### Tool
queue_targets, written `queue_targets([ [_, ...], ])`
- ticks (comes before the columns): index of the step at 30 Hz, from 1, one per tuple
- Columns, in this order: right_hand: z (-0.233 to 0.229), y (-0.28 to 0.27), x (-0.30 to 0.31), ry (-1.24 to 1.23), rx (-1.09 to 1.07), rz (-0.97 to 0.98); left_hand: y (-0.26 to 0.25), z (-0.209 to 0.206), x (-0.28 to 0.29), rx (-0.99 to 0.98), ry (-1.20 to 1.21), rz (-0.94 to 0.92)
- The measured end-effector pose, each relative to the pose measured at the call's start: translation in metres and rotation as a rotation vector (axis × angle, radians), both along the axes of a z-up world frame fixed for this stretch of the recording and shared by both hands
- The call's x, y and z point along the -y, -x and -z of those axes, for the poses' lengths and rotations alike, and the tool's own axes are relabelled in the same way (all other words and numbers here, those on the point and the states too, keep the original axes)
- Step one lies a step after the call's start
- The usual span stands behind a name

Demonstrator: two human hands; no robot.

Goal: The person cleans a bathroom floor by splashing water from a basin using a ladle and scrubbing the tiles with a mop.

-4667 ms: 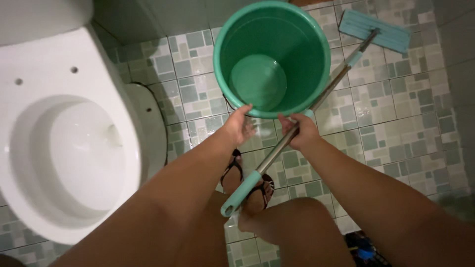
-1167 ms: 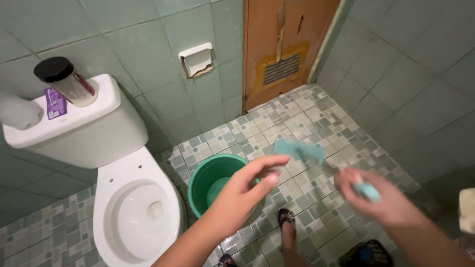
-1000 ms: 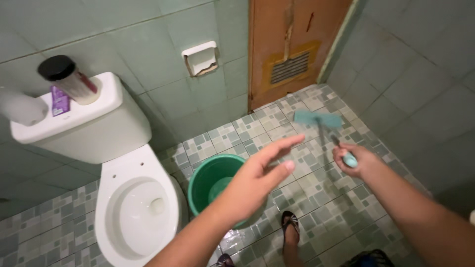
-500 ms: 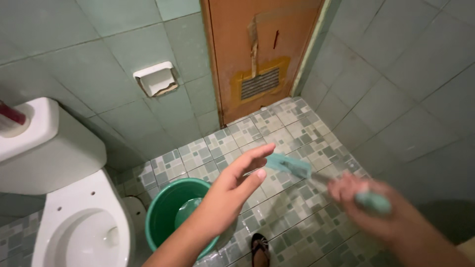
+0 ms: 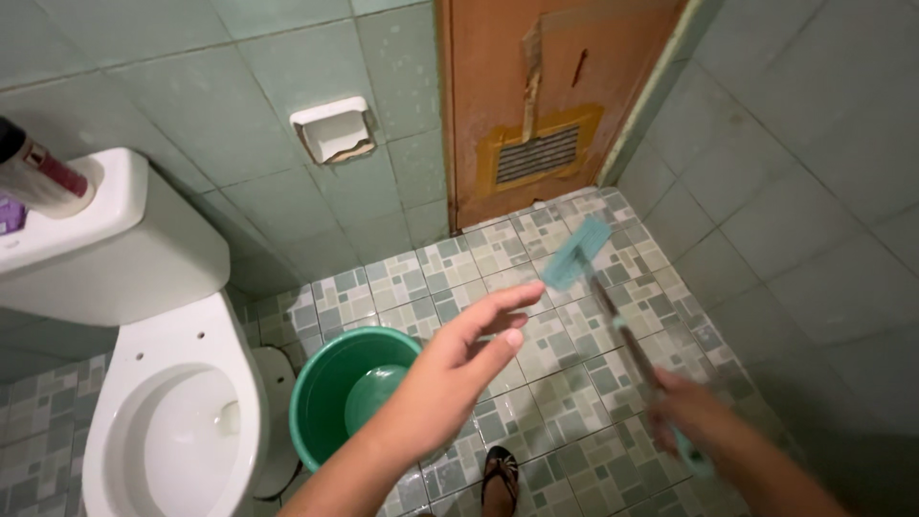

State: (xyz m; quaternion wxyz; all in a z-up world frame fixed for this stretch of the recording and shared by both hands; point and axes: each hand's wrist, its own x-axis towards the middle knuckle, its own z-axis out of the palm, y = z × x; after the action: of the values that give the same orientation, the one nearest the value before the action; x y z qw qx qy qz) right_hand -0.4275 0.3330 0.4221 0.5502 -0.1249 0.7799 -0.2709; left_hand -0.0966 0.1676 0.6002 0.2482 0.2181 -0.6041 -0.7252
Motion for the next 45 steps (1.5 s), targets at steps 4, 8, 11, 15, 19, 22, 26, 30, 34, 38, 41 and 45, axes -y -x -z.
queue_targets([
  [4,-0.04,0.01,-0.022,0.134,0.314,0.477,-0.004,0.003,0.013,-0.017,-0.041,-0.05],
  [8,0.045,0.062,0.068,0.174,0.316,0.217,-0.003,0.006,0.015,-0.029,0.045,-0.089],
  [11,0.083,0.057,0.121,0.103,0.156,0.26,-0.009,0.007,0.008,-0.013,-0.011,-0.119],
  [15,0.057,-0.004,0.092,0.072,-0.105,-0.134,-0.028,0.013,0.004,-0.044,-0.007,-0.117],
  [19,-0.021,-0.069,0.058,-0.117,-0.112,-0.152,-0.057,0.02,0.004,-0.03,-0.037,-0.148],
  [22,-0.068,-0.123,0.048,-0.17,-0.087,-0.288,-0.078,0.02,0.004,-0.05,-0.02,-0.138],
  [26,-0.081,-0.19,0.052,-0.079,0.219,-0.141,-0.121,0.013,-0.003,-0.101,0.016,-0.148],
  [30,-0.06,-0.225,0.067,-0.003,0.57,0.234,-0.176,0.011,-0.017,-0.088,0.034,-0.185],
  [34,-0.035,-0.254,0.1,-0.086,1.083,0.466,-0.238,0.011,-0.028,-0.009,0.047,-0.233],
  [38,-0.011,-0.302,0.145,-0.005,1.274,0.479,-0.279,0.011,-0.039,-0.001,0.069,-0.288],
  [41,-0.012,-0.339,0.127,0.021,1.34,0.314,-0.298,0.008,-0.047,-0.019,0.061,-0.32],
  [45,-0.051,-0.354,0.104,-0.1,1.176,0.543,-0.32,0.003,-0.057,-0.013,-0.015,-0.362],
])
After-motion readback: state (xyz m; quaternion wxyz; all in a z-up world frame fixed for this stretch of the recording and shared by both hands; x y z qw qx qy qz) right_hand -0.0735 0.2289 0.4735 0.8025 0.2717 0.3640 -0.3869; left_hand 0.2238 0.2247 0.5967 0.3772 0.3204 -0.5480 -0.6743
